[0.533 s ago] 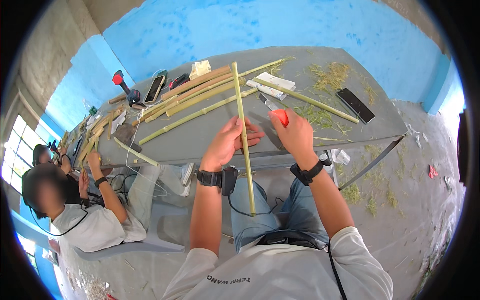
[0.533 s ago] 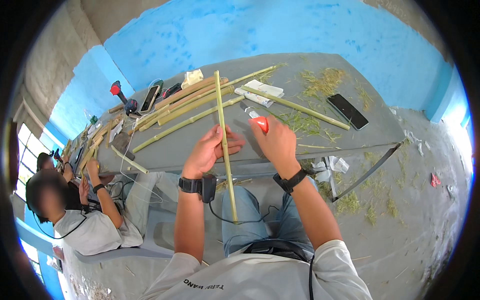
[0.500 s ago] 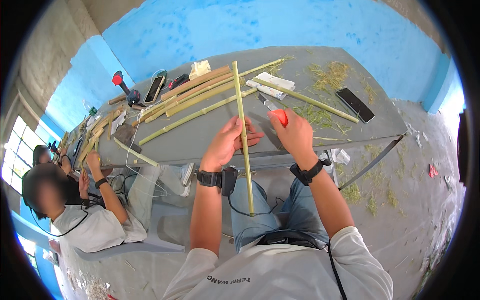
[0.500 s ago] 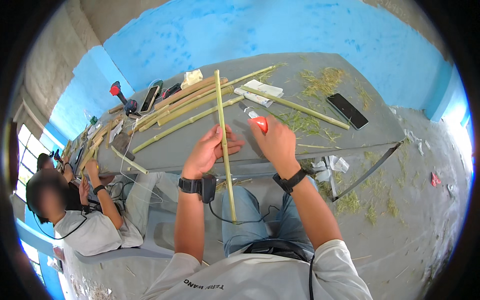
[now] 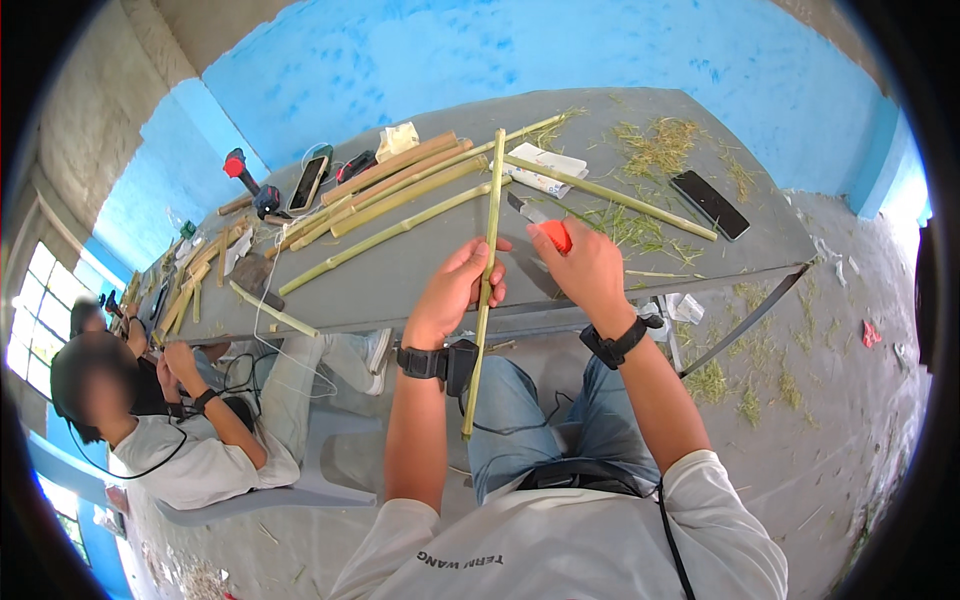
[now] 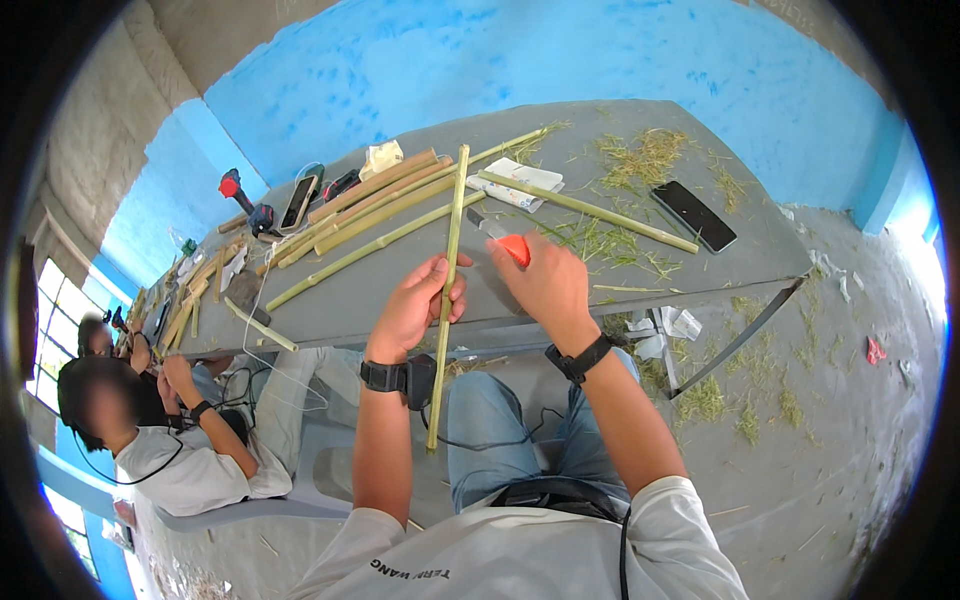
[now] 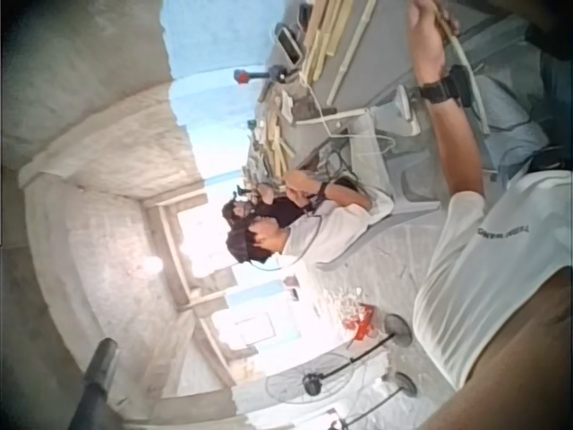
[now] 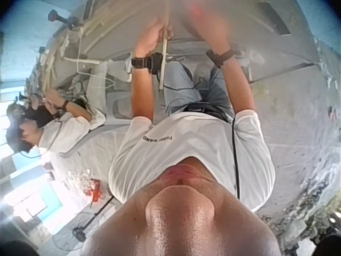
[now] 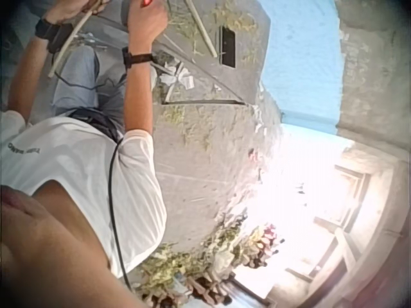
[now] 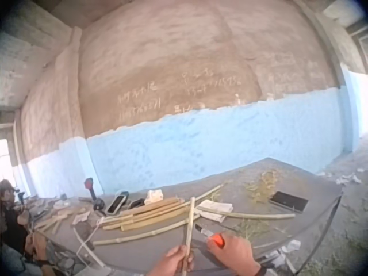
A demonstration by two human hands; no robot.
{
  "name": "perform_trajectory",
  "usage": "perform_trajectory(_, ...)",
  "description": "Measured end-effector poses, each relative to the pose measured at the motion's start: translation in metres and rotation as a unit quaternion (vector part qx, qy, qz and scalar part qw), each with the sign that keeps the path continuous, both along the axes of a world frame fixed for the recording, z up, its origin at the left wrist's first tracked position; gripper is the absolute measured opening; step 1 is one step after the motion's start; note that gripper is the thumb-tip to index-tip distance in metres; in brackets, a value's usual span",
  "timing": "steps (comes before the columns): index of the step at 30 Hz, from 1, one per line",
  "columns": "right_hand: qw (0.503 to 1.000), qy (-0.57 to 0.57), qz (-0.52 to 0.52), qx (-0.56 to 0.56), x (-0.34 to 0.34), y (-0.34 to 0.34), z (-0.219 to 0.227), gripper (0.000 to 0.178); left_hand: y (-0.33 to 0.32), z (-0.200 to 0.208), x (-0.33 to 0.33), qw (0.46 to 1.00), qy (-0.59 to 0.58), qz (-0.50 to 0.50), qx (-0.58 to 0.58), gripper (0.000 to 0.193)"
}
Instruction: Scraping the surface of a bamboo stalk with a utility knife.
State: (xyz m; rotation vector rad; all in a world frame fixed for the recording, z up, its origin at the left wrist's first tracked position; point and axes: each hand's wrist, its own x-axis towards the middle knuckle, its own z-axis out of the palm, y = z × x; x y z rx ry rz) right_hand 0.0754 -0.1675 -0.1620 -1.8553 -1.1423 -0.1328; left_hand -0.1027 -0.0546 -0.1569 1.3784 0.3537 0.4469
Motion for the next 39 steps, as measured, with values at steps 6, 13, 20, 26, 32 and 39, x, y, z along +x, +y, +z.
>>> perform_trajectory(6, 0.999, -0.024, 0.04, -0.026, 0.002, -0.002, 0.0, 0.052, -0.008, 0.002, 0.004, 1.0, 0.012, 0.013, 0.013, 0.031)
perform_trajectory(13, 0.995, -0.022, 0.068, -0.073, 0.0, -0.004, 0.007, 0.053, -0.007, 0.002, 0.005, 0.997, 0.032, -0.001, 0.072, 0.03)
perform_trajectory(20, 0.999, 0.039, -0.018, -0.006, 0.002, -0.002, 0.005, 0.05, -0.011, 0.008, 0.002, 0.997, 0.037, -0.005, 0.062, 0.031)
perform_trajectory(26, 1.0, 0.002, -0.018, 0.01, 0.005, -0.002, -0.003, 0.047, -0.014, 0.01, 0.005, 0.999, 0.024, 0.012, 0.045, 0.046)
perform_trajectory(32, 1.0, -0.006, -0.011, 0.009, 0.005, 0.002, -0.003, 0.046, 0.0, -0.002, 0.004, 0.983, -0.115, 0.144, -0.018, 0.052)
perform_trajectory(39, 1.0, -0.001, -0.002, 0.007, 0.0, 0.003, -0.002, 0.046, 0.024, -0.016, 0.001, 0.951, -0.187, 0.149, -0.194, 0.045)
